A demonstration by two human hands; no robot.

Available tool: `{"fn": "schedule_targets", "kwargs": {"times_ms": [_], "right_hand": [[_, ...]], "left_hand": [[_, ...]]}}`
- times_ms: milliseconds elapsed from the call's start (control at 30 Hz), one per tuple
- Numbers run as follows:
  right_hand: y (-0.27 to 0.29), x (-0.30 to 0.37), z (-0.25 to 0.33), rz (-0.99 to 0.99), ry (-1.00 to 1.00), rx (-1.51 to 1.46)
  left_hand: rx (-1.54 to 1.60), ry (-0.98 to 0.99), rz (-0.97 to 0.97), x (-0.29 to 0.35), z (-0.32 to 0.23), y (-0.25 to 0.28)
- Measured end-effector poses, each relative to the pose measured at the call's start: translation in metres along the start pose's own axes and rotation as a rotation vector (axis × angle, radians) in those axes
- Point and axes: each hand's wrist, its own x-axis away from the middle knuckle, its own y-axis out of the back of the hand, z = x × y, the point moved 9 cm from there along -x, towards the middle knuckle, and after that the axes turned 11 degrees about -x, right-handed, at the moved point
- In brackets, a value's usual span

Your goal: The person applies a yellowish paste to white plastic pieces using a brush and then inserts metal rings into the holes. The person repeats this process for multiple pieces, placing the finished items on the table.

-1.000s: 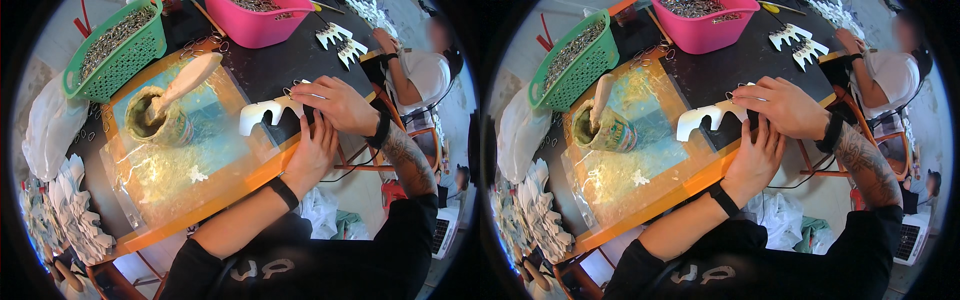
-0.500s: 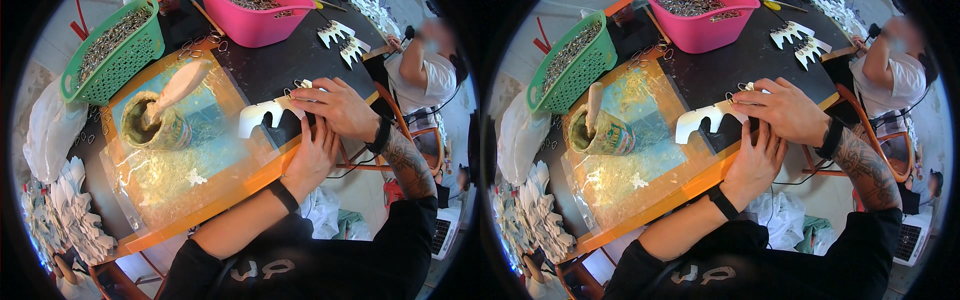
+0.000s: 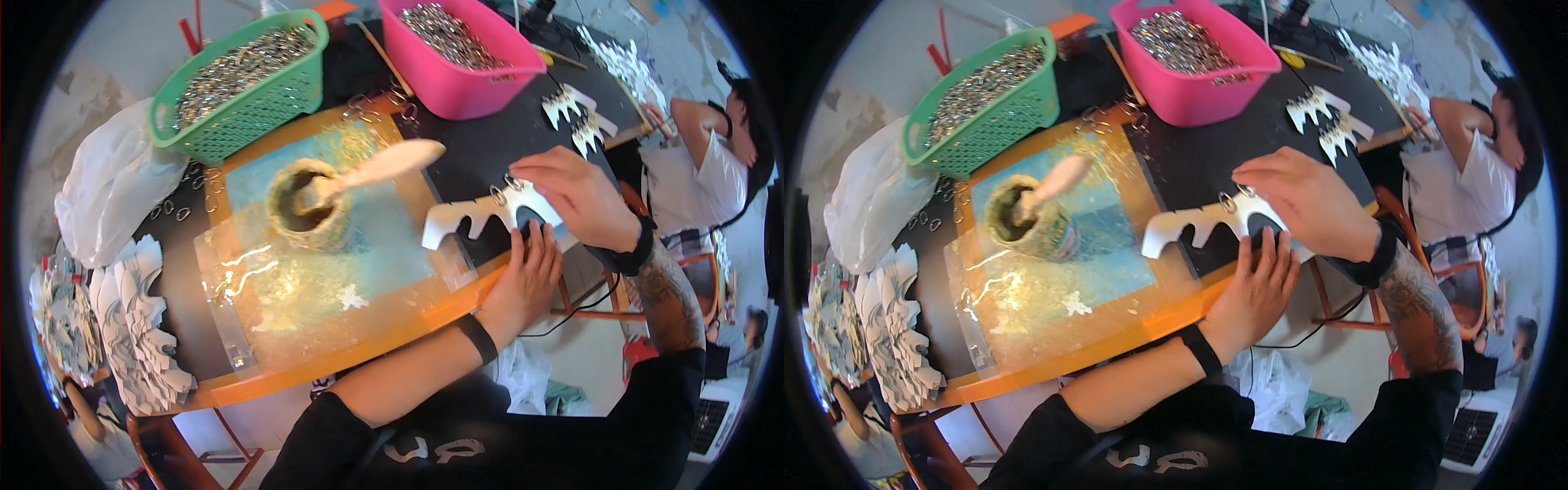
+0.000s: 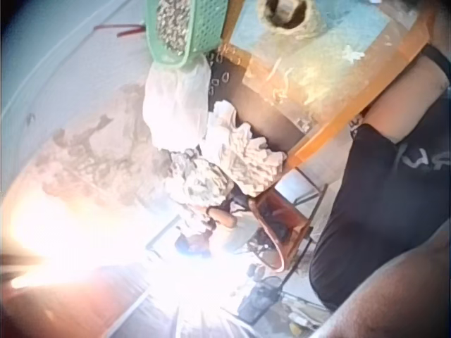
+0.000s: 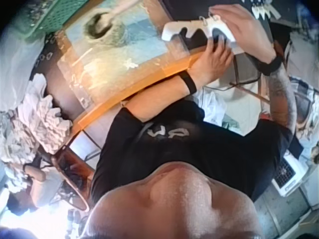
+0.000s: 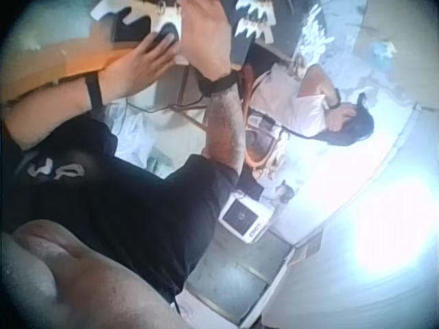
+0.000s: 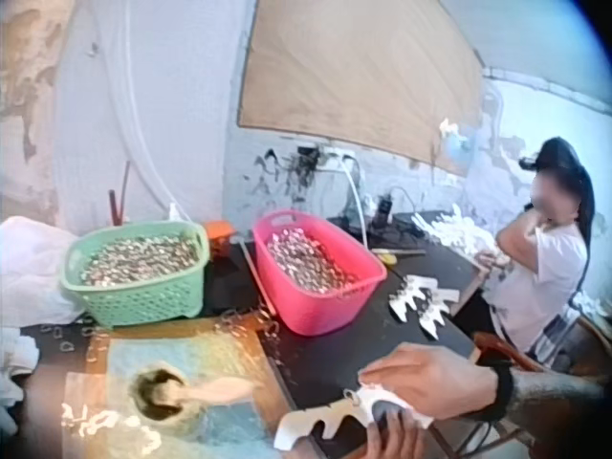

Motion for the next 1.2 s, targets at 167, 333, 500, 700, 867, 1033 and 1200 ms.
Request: {"fn": "schedule_targets", "kwargs": {"times_ms": [167,333,500,700,867,1033,1200], "right_hand": [[0.045,-0.069,0.037,-0.118,0.003,-0.004],[0.037,-0.149,0.068,-0.064,-0.051,-0.033],[0.044,-0.166,0.094,-0.166,0.067,-0.128],[0.092,-0.021,0.076,-0.670,0.103,-0.412],[0.037,0.069,0.067,-0.889,0.189,-0.596],[-0.058,0.099,0.064,-0.811,-0.061,-0.653],[-0.076,0.124,0.056,-0.808,-0.072,-0.746]], "left_hand": [[0.003,0.010,-0.064,0.001,0.005,0.006],[0.113,0.065,-0.136,0.001,0.007,0.007],[0.493,0.149,-0.295,0.069,0.041,0.065],[0.671,0.547,-0.297,0.211,0.225,0.179],[0.328,0.947,0.101,0.273,0.372,0.164],[-0.130,0.713,0.221,0.284,0.436,0.110],[-0.062,0.689,0.525,0.269,0.468,0.061]]}}
